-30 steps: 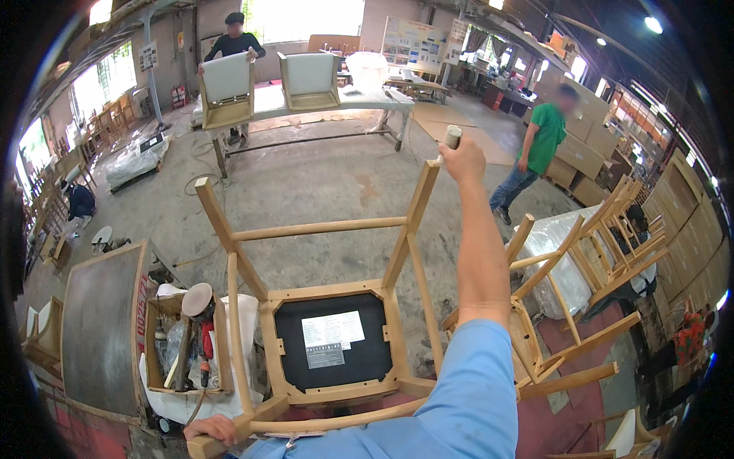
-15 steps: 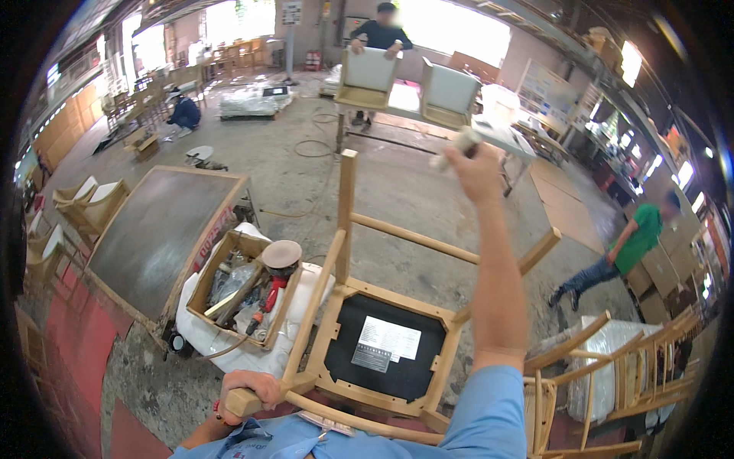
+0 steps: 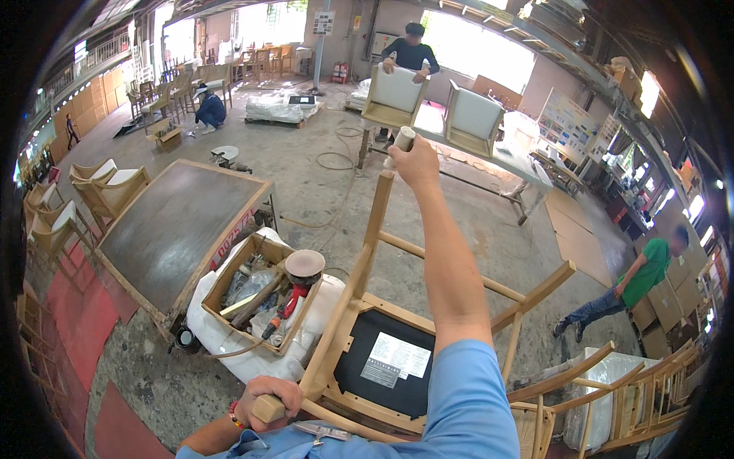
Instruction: The person picks up wooden chairs with white cushions, places them upside down on a metal workbench, and uses a red orbital sander to smooth the legs and frame. After sanding, the person wipes the chair with a white cloth and returns it to an upright position among other chairs.
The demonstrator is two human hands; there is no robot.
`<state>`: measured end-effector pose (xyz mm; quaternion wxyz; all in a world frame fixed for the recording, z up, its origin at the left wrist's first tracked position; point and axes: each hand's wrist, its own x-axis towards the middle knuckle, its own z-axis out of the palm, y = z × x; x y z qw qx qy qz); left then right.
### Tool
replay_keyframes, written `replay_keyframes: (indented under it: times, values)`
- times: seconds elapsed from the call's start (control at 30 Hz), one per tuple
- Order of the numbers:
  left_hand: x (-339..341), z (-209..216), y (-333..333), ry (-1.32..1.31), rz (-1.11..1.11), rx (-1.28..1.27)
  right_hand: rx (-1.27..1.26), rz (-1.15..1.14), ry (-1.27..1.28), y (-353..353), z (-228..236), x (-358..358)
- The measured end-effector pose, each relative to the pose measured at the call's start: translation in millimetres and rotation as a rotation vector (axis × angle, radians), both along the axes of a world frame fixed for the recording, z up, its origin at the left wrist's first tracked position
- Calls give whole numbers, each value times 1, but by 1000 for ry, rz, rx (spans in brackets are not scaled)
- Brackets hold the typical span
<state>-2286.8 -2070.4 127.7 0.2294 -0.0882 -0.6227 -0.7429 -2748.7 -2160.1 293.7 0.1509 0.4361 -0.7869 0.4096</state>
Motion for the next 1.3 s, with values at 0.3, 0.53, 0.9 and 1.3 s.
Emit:
replay_keyframes:
  times: [0.3,0.53,0.9,1.3]
  values:
    - [-1,-3,-1,27,6,-4,5,38,102,3,-3,-13]
    - [-15,-6,-12,128,-205,148,-569,78,200,34,-13,48]
    - [-91,34,-35,-153,18,487,-406,231,383,165,-104,261]
    - [41,-60,-109,-246,579,196,108,164,-189,256,-166,317]
